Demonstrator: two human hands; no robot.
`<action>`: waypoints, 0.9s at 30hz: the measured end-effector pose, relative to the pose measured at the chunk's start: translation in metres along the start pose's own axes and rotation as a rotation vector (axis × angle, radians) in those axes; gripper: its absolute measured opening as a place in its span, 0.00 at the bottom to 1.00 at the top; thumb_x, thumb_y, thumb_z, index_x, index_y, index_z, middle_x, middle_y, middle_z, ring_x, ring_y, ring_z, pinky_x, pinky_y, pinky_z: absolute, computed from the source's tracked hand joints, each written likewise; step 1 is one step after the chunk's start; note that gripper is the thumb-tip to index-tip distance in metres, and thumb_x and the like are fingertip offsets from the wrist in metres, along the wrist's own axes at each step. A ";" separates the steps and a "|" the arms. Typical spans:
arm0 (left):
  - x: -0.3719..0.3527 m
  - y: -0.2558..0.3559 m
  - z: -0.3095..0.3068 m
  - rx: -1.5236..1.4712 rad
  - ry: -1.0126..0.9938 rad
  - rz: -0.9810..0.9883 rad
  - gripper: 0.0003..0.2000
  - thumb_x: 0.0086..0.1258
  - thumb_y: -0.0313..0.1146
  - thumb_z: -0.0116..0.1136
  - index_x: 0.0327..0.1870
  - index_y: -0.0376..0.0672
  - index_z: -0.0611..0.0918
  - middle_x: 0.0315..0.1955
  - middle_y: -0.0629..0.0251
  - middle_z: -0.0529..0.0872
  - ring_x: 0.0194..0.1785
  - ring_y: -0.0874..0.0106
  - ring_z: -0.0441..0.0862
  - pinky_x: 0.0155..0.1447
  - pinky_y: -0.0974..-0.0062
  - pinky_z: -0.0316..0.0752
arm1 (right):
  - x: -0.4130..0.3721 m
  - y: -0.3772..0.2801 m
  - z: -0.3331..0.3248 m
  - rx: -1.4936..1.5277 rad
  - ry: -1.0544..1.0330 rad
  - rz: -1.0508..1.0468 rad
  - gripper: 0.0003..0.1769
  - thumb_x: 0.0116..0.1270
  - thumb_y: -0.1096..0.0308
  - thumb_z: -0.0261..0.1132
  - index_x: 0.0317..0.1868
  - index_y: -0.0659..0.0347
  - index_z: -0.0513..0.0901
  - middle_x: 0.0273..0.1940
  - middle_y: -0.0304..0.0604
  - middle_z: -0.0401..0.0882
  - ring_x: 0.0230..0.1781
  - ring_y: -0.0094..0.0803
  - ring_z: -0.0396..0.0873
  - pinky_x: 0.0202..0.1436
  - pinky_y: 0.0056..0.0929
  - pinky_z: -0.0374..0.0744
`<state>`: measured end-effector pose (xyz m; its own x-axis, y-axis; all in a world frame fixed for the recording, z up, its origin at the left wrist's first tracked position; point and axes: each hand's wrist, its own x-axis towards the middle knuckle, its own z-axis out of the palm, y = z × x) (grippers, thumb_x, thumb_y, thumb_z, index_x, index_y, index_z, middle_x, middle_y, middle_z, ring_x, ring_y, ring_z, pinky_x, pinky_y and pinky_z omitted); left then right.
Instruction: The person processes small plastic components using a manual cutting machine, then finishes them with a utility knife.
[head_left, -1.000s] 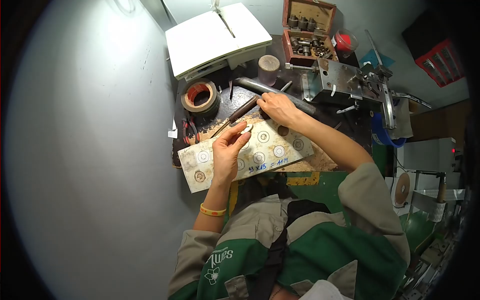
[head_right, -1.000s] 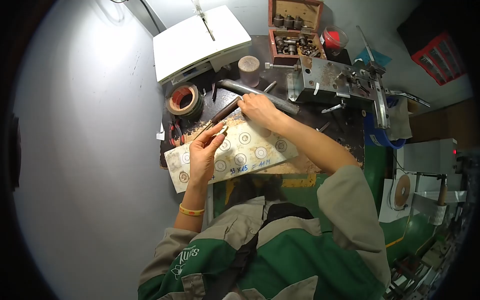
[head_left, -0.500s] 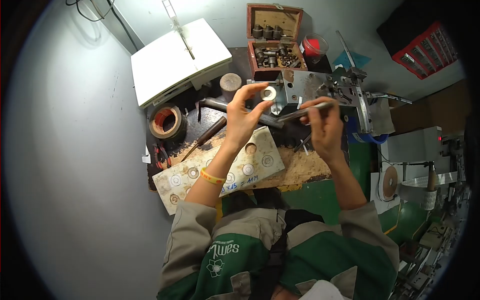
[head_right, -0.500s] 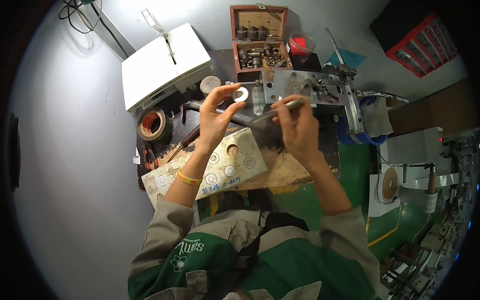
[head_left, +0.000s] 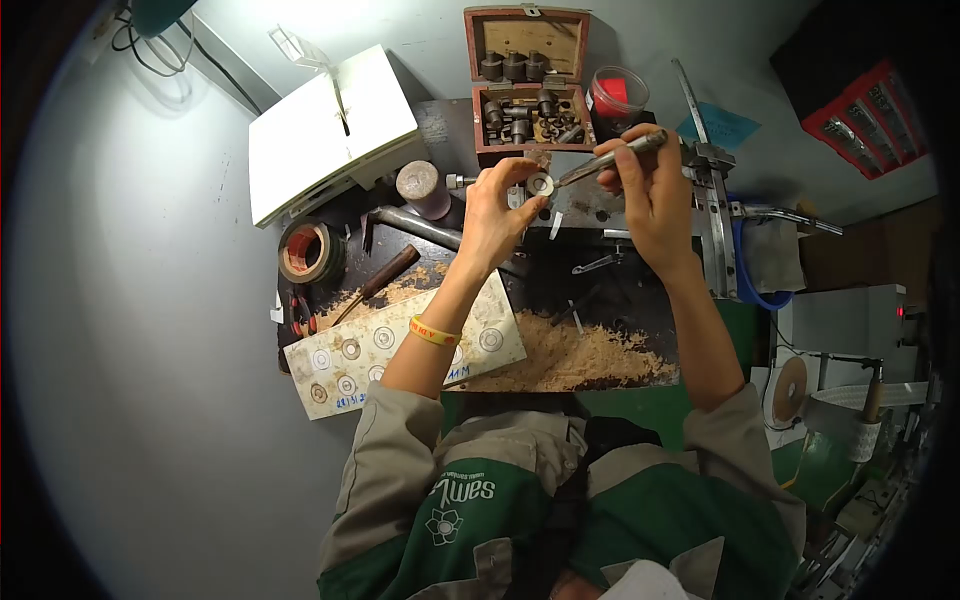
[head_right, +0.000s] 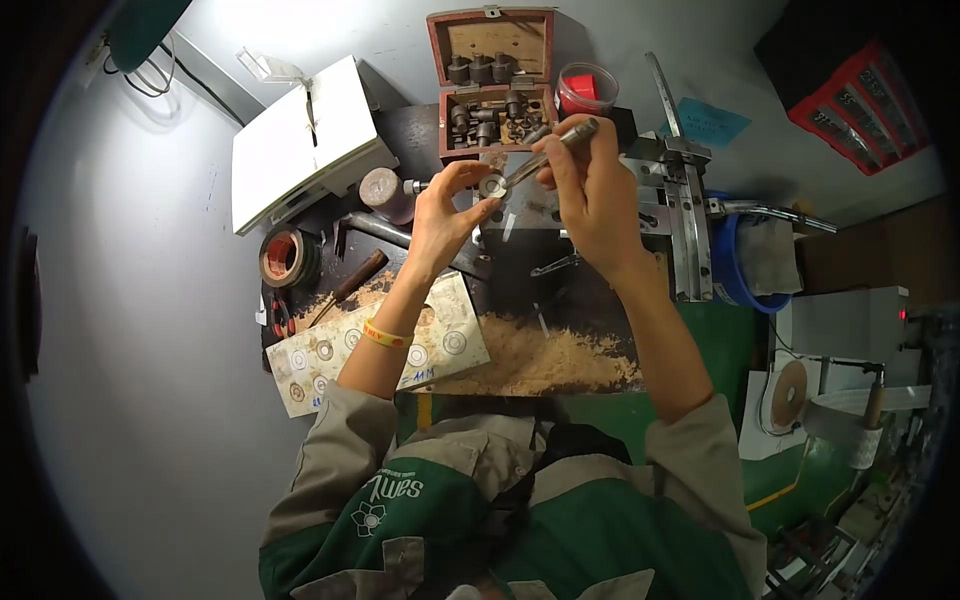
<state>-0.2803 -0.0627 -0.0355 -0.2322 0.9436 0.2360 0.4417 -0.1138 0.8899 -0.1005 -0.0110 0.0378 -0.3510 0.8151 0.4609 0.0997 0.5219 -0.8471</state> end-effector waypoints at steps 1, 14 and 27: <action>0.000 0.002 -0.001 -0.001 -0.002 -0.003 0.23 0.55 0.27 0.72 0.54 0.38 0.80 0.51 0.60 0.86 0.59 0.68 0.81 0.65 0.66 0.71 | 0.003 0.000 0.004 -0.010 -0.026 -0.001 0.10 0.78 0.65 0.54 0.49 0.63 0.68 0.38 0.44 0.84 0.32 0.25 0.84 0.37 0.24 0.81; 0.003 -0.001 -0.002 -0.100 0.012 -0.075 0.28 0.54 0.27 0.72 0.56 0.37 0.74 0.49 0.58 0.87 0.56 0.64 0.82 0.62 0.67 0.72 | 0.012 -0.014 0.025 -0.198 -0.060 -0.121 0.09 0.74 0.71 0.58 0.49 0.63 0.69 0.32 0.47 0.81 0.30 0.34 0.85 0.33 0.31 0.79; 0.005 -0.010 -0.001 -0.118 0.078 0.028 0.29 0.53 0.23 0.71 0.57 0.34 0.70 0.49 0.54 0.87 0.28 0.70 0.83 0.38 0.72 0.77 | 0.011 -0.002 0.029 -0.272 -0.084 -0.053 0.07 0.74 0.71 0.58 0.47 0.61 0.69 0.32 0.46 0.81 0.27 0.30 0.83 0.32 0.27 0.78</action>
<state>-0.2862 -0.0574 -0.0430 -0.2902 0.9129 0.2870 0.3446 -0.1801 0.9213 -0.1316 -0.0103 0.0370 -0.4373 0.7669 0.4697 0.3214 0.6211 -0.7147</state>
